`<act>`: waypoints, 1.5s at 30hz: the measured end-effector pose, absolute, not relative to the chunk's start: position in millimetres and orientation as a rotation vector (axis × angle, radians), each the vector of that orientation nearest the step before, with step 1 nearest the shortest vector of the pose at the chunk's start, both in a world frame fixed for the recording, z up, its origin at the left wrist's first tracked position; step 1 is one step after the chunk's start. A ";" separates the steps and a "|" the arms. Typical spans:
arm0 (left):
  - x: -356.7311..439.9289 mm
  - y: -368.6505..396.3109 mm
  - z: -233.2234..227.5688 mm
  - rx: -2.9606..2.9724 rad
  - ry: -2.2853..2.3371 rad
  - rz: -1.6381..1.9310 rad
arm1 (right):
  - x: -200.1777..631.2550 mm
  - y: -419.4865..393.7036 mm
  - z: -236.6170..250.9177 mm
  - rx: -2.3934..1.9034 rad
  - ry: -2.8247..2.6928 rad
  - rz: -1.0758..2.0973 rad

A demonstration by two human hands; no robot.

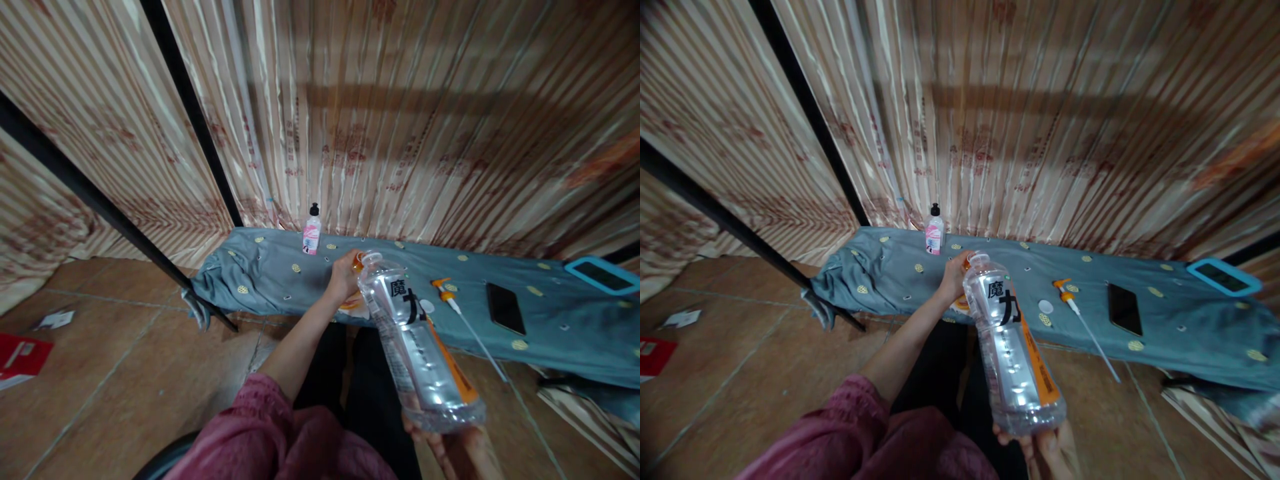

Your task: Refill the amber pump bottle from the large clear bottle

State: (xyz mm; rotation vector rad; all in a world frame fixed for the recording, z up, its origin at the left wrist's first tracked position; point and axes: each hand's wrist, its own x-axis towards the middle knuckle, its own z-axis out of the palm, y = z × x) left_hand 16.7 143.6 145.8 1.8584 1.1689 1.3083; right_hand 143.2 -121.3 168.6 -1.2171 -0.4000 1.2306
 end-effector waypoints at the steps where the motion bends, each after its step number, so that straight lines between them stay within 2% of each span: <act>1: 16.8 143.9 145.8 1.854 1.170 1.307 | 143.4 -120.9 168.1 -1.217 -0.403 1.223; 45: 15.5 145.1 149.2 1.849 1.209 1.262 | 142.2 -116.9 174.3 -1.207 -0.384 1.205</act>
